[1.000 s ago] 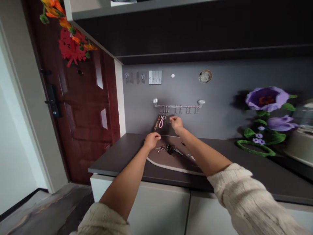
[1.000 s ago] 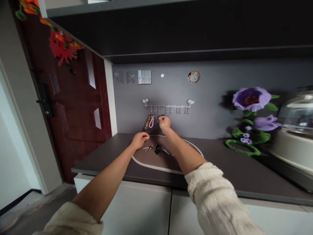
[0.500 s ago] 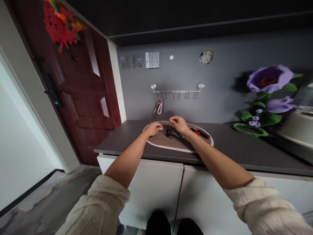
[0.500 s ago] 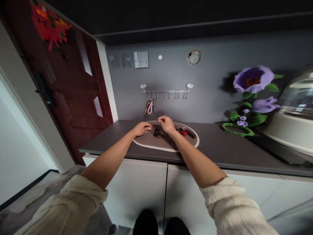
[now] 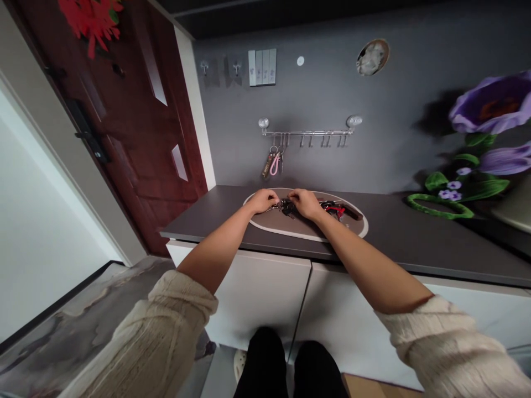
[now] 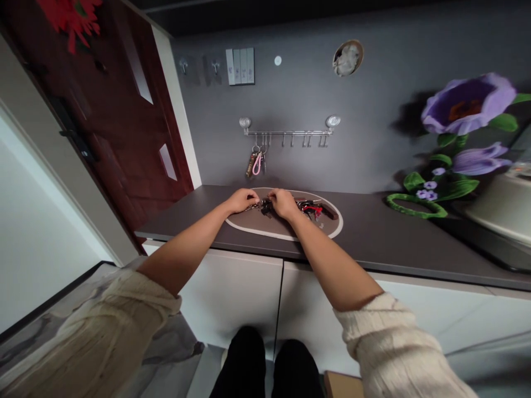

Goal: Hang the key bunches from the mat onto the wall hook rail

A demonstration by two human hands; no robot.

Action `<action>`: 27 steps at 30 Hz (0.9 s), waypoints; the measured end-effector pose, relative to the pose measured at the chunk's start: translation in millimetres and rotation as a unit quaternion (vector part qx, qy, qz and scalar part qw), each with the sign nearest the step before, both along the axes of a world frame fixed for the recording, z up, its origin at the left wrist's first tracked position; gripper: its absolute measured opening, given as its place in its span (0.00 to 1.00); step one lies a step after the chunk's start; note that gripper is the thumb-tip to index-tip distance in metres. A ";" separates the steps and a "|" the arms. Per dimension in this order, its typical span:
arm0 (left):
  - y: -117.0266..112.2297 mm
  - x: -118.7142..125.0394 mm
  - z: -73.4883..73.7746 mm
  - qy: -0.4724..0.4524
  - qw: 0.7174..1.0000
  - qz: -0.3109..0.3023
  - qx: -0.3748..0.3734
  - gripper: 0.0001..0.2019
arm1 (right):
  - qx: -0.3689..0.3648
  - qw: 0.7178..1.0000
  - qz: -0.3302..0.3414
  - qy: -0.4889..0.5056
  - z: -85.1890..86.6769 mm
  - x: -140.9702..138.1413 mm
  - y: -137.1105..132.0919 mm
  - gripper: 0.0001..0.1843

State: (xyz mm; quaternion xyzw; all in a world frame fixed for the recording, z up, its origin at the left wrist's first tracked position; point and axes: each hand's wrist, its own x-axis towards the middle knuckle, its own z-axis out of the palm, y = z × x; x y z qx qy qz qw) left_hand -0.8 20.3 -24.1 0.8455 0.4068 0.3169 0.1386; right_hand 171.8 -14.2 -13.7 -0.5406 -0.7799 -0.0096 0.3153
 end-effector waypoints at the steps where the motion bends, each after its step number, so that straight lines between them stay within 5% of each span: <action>1: -0.9 0.4 0.9 -0.011 1.000 0.002 -0.006 0.09 | 0.000 1.000 0.001 -0.004 0.4 -0.5 -0.8 0.11; 14: -10.9 6.2 10.3 -0.236 0.967 -0.004 -0.092 0.08 | -0.001 0.999 0.049 0.024 2.0 -3.9 -6.6 0.09; 22: -5.9 9.6 9.8 -0.389 0.900 -0.065 -0.183 0.07 | -0.009 0.981 0.086 0.172 2.2 -6.3 -3.8 0.09; 27: -6.0 10.3 8.8 -0.407 0.887 -0.085 -0.199 0.09 | -0.016 0.956 0.094 0.279 -1.5 -6.2 3.3 0.11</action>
